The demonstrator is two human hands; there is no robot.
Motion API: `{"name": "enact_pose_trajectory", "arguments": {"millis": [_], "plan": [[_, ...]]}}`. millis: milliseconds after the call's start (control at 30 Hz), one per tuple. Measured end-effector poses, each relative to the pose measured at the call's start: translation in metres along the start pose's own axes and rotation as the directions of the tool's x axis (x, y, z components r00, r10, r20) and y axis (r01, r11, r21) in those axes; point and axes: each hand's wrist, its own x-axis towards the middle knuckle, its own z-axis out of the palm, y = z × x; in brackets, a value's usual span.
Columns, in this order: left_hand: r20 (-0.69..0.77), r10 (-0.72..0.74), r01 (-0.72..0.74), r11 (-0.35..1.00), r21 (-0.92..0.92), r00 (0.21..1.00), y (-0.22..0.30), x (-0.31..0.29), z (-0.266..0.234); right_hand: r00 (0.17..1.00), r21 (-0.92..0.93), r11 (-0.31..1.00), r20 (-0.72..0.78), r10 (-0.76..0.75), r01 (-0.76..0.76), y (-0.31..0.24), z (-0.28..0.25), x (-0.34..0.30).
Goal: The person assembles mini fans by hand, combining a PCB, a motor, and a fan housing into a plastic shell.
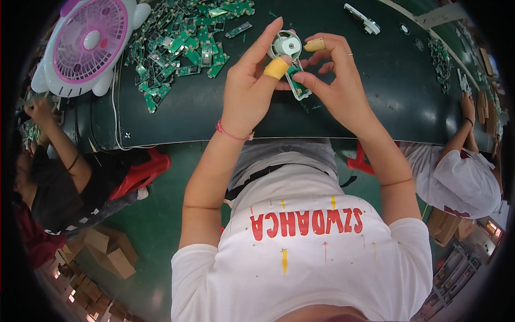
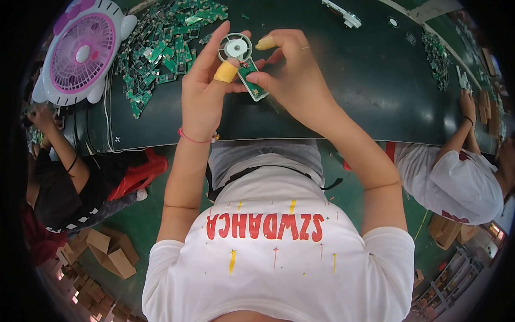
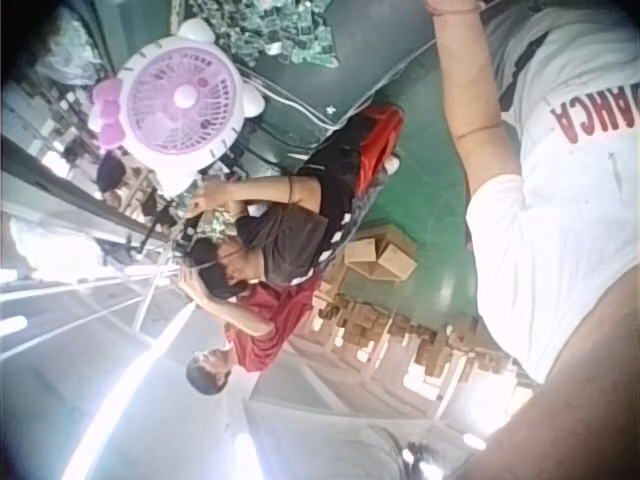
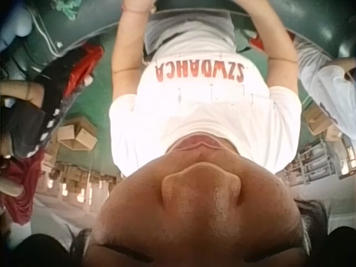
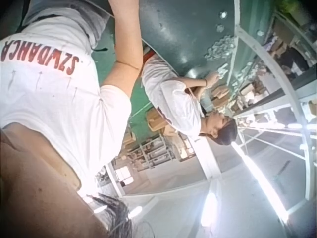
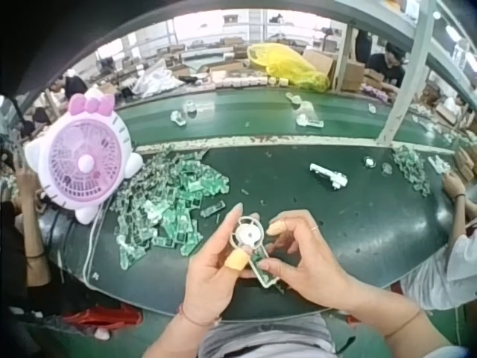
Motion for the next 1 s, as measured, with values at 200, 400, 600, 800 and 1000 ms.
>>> {"name": "enact_pose_trajectory", "arguments": {"millis": [200,400,600,800,1000], "plan": [[-0.113,0.161,-0.145,0.980,0.134,0.980,-0.017,0.004,0.007,0.883,0.217,0.865,0.247,0.400,-0.452,0.009,-0.001,-0.001],[-0.082,0.232,-0.225,0.970,0.089,0.969,-0.024,0.017,0.015,0.874,0.299,0.854,0.380,0.302,-0.426,0.001,0.001,0.009],[-0.109,0.185,-0.169,0.976,0.138,0.977,-0.043,0.061,-0.003,0.777,0.363,0.705,0.449,0.441,-0.610,0.038,-0.017,0.062],[0.019,0.202,-0.188,0.871,0.454,0.979,-0.060,0.064,-0.011,0.818,-0.138,0.883,0.336,0.468,-0.449,0.124,-0.032,0.182],[0.203,0.300,-0.361,0.710,0.605,0.932,-0.049,0.058,-0.012,0.803,-0.435,0.792,0.217,0.555,-0.430,0.201,0.017,0.278]]}}
